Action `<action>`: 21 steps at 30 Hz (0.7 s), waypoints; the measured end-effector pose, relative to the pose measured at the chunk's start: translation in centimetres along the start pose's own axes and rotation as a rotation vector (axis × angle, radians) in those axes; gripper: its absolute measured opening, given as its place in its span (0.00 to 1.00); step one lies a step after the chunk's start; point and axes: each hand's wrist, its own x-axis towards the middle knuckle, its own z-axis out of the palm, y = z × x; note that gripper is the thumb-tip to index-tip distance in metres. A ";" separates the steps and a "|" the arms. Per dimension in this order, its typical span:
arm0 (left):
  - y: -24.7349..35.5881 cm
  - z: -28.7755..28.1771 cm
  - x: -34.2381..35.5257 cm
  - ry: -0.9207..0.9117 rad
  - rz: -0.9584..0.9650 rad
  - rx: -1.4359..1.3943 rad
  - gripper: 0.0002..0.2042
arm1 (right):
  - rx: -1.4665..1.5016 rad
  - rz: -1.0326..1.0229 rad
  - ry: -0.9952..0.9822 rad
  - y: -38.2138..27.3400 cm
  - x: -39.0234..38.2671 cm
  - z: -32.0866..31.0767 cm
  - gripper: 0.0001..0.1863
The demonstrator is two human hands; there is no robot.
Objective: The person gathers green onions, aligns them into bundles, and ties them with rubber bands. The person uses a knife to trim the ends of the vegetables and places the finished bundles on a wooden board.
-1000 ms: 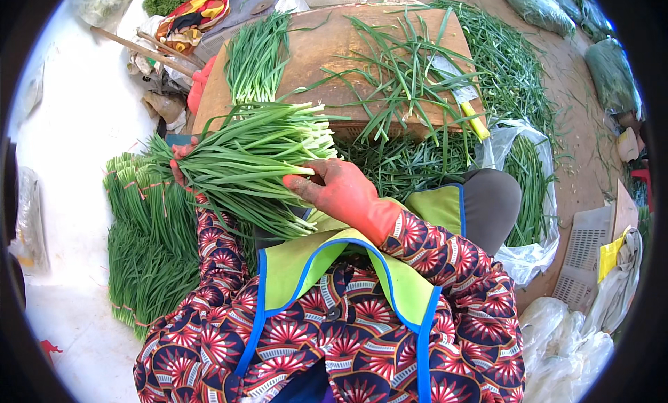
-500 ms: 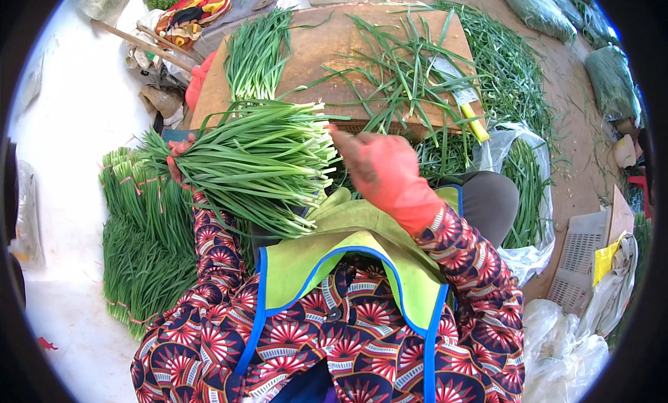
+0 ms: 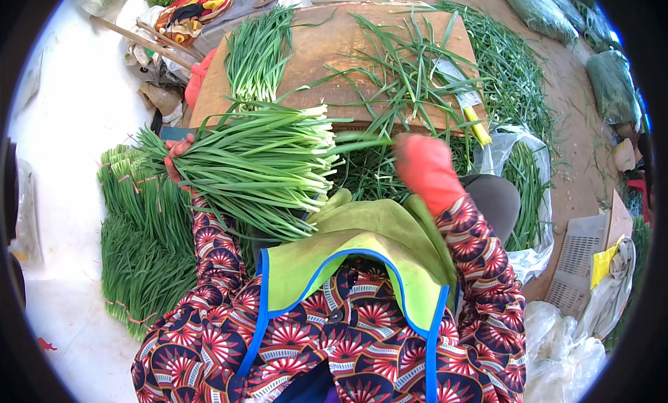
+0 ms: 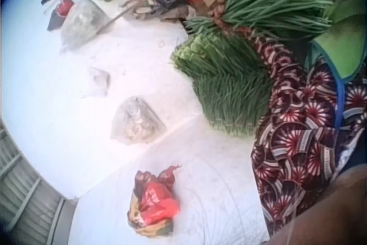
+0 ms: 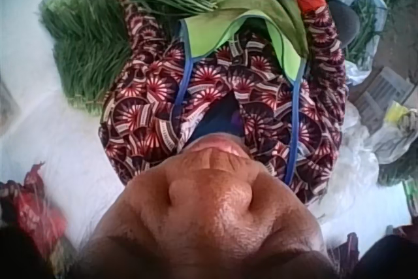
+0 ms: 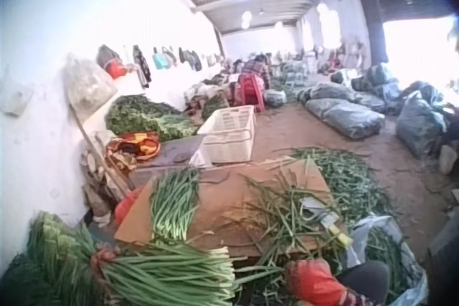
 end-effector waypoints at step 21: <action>-0.2 0.5 1.0 -0.131 -0.070 0.062 0.16 | 0.591 -0.230 -0.128 -7.2 4.9 -3.7 0.12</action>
